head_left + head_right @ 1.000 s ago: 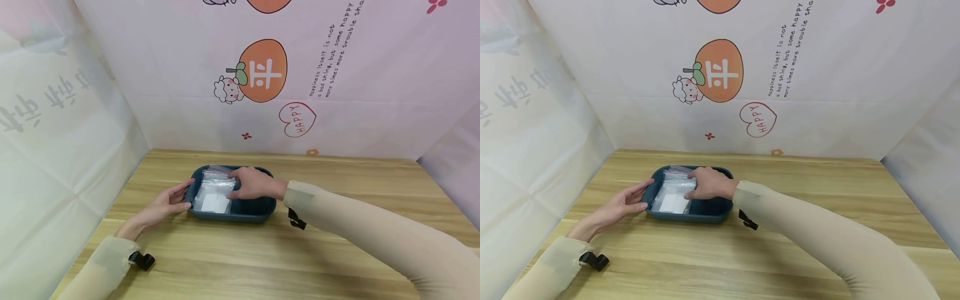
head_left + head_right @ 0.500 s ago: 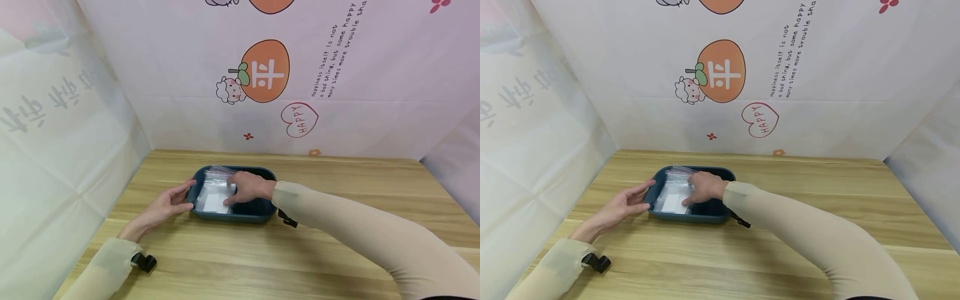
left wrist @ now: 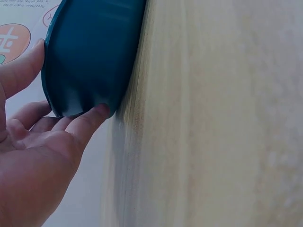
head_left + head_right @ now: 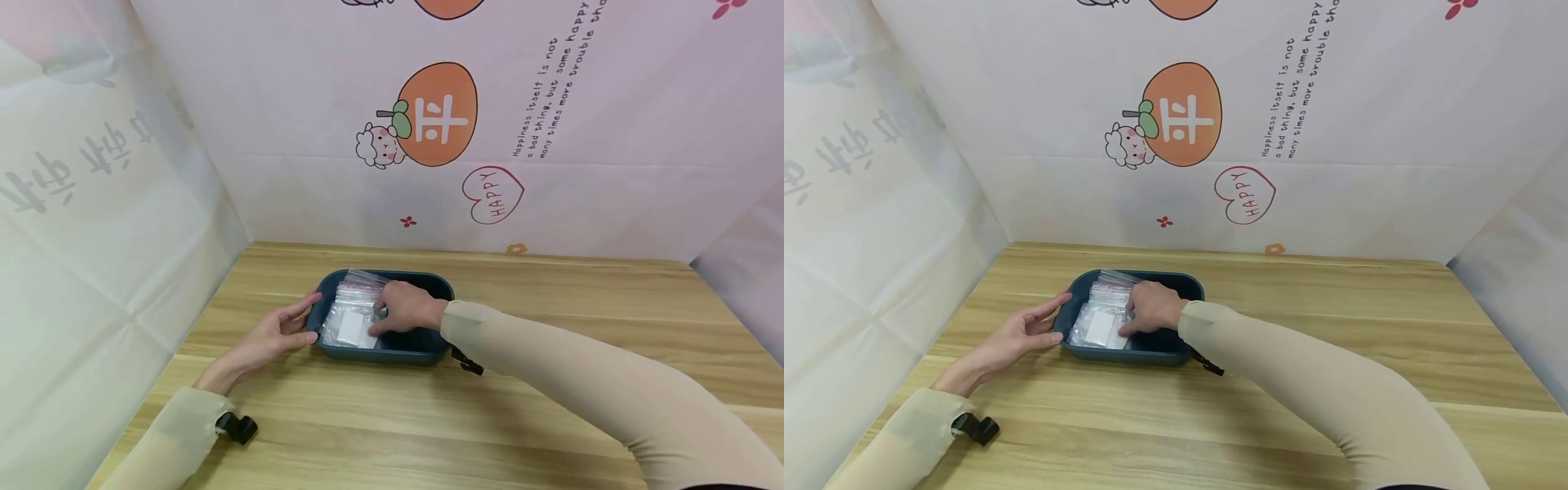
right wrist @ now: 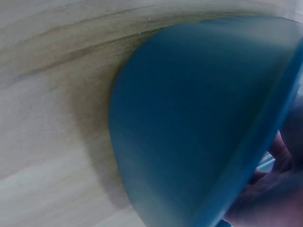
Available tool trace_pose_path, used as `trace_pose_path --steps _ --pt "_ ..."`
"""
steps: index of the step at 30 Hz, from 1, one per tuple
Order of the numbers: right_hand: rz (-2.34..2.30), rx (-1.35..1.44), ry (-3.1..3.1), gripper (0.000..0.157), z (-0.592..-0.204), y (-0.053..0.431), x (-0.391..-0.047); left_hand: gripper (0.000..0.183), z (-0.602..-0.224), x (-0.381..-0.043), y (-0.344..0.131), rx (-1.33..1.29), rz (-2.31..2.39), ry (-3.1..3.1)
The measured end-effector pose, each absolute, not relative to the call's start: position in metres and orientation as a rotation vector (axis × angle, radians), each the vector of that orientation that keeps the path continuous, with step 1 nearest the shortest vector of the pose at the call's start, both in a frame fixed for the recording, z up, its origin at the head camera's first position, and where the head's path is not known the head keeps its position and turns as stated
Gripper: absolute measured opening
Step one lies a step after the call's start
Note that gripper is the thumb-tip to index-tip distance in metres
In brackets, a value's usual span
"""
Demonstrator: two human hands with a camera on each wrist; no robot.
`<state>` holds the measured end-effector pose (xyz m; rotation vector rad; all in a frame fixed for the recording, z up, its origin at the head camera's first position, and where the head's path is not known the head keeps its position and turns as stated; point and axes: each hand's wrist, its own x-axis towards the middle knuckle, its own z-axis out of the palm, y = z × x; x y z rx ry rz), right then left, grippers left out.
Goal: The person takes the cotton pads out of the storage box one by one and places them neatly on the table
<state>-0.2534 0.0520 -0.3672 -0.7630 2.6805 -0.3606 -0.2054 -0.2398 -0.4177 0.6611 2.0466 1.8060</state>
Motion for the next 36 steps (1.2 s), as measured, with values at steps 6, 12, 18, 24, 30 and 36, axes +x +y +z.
trace_pose_path --steps 6,12,18,24,30,36 --pt "-0.532 -0.715 2.706 0.036 -0.367 0.055 -0.253 0.081 -0.416 -0.204 -0.239 0.645 1.810 2.044" --pt "-0.709 -0.766 2.747 0.030 -0.365 0.053 -0.249 0.081 -0.416 -0.204 -0.239 0.629 1.807 2.050" --pt "-1.055 -0.766 2.563 0.046 -0.364 0.048 -0.245 0.080 -0.416 -0.203 -0.240 0.574 1.806 2.039" --pt "-1.298 -0.543 2.333 0.057 -0.362 0.044 -0.240 0.080 -0.416 -0.203 -0.239 0.572 1.811 2.035" --pt "-1.436 -0.472 2.224 0.057 -0.356 0.044 -0.239 0.080 -0.416 -0.203 -0.238 0.570 1.821 2.015" --pt "-1.436 -0.534 2.241 0.059 -0.343 0.049 -0.239 0.080 -0.416 -0.202 -0.238 0.576 1.825 2.003"
